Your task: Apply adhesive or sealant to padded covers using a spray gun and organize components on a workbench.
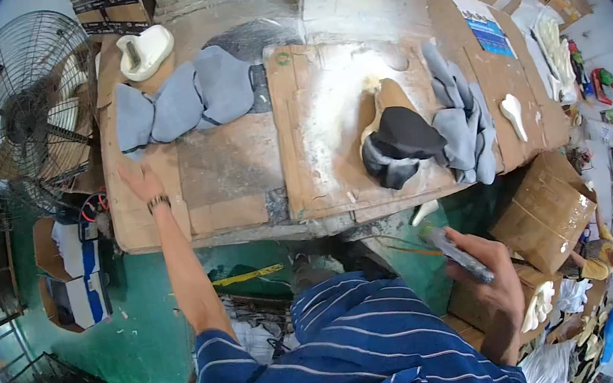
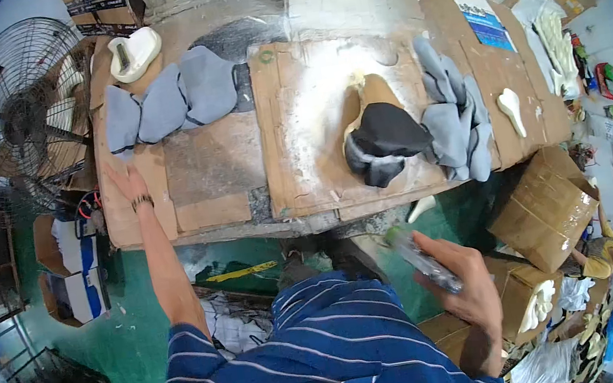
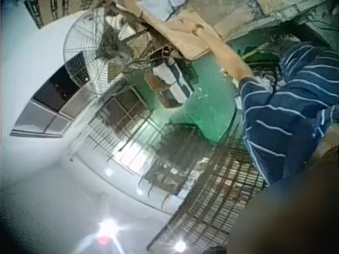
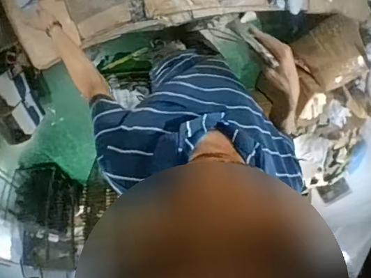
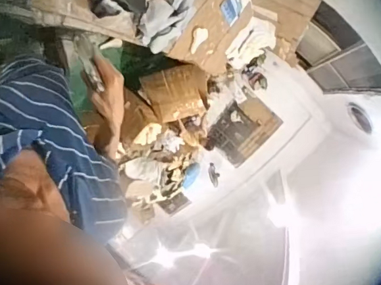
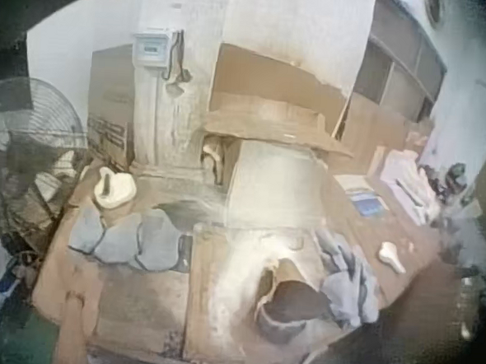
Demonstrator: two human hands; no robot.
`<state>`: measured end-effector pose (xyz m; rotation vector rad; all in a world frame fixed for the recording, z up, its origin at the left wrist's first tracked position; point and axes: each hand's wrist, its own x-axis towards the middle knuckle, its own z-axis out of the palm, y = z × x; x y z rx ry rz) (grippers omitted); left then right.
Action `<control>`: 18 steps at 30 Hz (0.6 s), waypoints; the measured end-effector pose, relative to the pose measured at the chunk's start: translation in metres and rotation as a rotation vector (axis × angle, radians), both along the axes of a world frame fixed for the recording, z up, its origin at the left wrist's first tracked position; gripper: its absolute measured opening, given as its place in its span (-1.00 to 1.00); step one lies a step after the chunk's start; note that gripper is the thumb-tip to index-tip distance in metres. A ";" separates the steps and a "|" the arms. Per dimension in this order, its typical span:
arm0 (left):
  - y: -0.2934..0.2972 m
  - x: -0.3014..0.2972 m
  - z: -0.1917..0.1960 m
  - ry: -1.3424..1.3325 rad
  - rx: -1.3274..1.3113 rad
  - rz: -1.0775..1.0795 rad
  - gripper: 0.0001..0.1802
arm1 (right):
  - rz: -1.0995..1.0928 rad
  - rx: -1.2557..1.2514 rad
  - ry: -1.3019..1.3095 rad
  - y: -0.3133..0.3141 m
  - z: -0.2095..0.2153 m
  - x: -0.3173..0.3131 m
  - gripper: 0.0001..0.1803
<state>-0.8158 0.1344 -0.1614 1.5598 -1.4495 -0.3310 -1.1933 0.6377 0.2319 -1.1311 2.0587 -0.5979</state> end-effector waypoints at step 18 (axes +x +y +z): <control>0.633 0.161 -0.043 0.598 0.380 0.638 -0.62 | 0.475 -0.201 0.974 -0.307 -0.442 -0.106 -0.21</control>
